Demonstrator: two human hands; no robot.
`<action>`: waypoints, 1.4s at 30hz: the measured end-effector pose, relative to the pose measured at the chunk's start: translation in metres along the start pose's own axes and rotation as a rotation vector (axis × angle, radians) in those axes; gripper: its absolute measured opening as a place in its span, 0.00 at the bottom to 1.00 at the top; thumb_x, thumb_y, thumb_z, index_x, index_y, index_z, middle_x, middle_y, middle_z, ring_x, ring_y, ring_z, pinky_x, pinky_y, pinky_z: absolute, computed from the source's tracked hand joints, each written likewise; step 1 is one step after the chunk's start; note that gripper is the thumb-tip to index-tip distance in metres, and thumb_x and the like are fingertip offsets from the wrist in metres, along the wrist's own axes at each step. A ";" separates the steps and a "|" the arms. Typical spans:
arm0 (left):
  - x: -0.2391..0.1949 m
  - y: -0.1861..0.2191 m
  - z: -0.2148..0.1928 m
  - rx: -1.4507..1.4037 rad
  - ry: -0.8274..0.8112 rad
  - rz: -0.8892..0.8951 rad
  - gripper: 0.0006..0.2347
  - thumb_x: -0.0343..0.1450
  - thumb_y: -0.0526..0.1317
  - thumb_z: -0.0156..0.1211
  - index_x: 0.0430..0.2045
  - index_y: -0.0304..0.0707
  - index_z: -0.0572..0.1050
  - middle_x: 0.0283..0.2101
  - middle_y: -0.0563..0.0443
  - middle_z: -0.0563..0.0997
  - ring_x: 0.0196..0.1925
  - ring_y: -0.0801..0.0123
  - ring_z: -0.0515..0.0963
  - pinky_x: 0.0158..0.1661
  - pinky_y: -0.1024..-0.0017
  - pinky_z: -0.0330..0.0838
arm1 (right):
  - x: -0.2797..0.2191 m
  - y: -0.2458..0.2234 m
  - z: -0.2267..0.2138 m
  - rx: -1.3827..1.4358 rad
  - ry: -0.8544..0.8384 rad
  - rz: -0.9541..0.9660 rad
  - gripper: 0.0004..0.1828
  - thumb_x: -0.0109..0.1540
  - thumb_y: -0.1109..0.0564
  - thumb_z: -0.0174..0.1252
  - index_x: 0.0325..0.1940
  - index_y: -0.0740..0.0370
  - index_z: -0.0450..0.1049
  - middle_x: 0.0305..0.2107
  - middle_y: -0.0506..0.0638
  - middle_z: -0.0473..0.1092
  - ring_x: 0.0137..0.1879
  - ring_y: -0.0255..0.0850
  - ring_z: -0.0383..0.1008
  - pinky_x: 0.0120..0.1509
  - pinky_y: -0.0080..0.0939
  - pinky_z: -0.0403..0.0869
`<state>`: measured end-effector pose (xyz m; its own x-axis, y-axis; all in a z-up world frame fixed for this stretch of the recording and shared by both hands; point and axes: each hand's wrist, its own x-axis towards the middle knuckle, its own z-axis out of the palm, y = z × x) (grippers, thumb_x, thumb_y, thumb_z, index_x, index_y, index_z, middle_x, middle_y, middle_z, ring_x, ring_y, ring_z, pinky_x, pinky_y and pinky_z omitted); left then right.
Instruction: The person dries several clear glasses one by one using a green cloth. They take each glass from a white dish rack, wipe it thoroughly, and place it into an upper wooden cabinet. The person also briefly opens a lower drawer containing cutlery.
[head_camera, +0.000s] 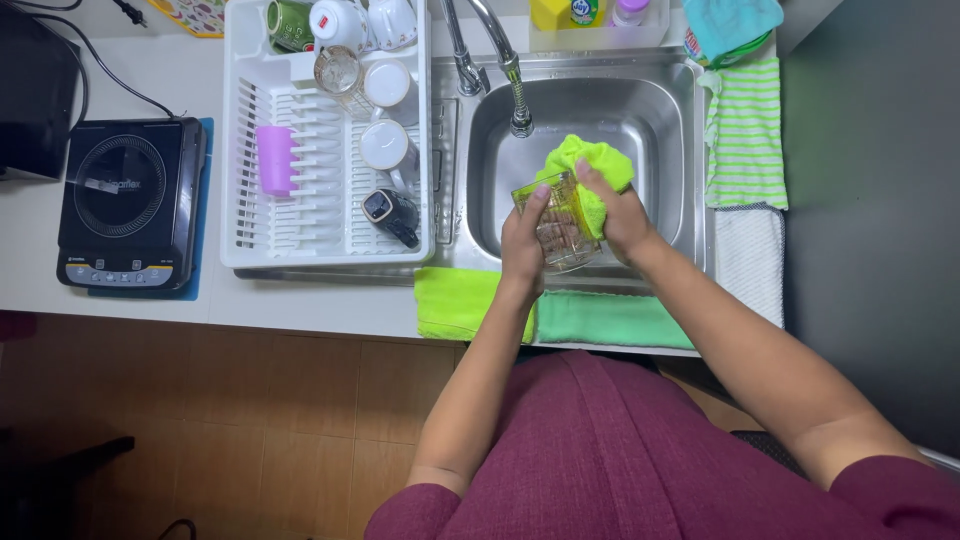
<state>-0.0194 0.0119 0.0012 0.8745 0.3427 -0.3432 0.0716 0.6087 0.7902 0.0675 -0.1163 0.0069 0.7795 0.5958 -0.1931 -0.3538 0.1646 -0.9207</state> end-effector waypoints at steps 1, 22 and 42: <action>0.004 -0.001 -0.002 -0.066 0.005 0.034 0.24 0.74 0.54 0.57 0.52 0.30 0.71 0.41 0.44 0.80 0.37 0.67 0.82 0.38 0.69 0.80 | 0.001 -0.005 0.004 0.144 0.032 0.037 0.21 0.71 0.49 0.56 0.62 0.66 0.73 0.48 0.51 0.75 0.51 0.37 0.76 0.55 0.38 0.75; 0.008 0.040 -0.017 -1.062 0.196 -0.117 0.27 0.65 0.61 0.67 0.47 0.43 0.68 0.44 0.39 0.76 0.48 0.47 0.79 0.50 0.50 0.78 | -0.096 -0.095 0.036 0.140 -0.016 -0.175 0.33 0.63 0.59 0.63 0.71 0.60 0.61 0.62 0.53 0.66 0.71 0.47 0.69 0.75 0.49 0.72; -0.014 0.014 -0.055 -0.223 -0.022 0.463 0.23 0.74 0.48 0.63 0.58 0.33 0.66 0.51 0.44 0.72 0.52 0.62 0.76 0.53 0.64 0.74 | -0.029 -0.024 0.061 -0.335 -0.650 0.148 0.32 0.55 0.54 0.72 0.60 0.64 0.72 0.45 0.53 0.75 0.51 0.44 0.76 0.57 0.45 0.74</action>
<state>-0.0573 0.0550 -0.0109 0.8004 0.5987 0.0299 -0.4276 0.5353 0.7285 0.0220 -0.0891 0.0551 0.2363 0.9549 -0.1797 -0.1742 -0.1403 -0.9747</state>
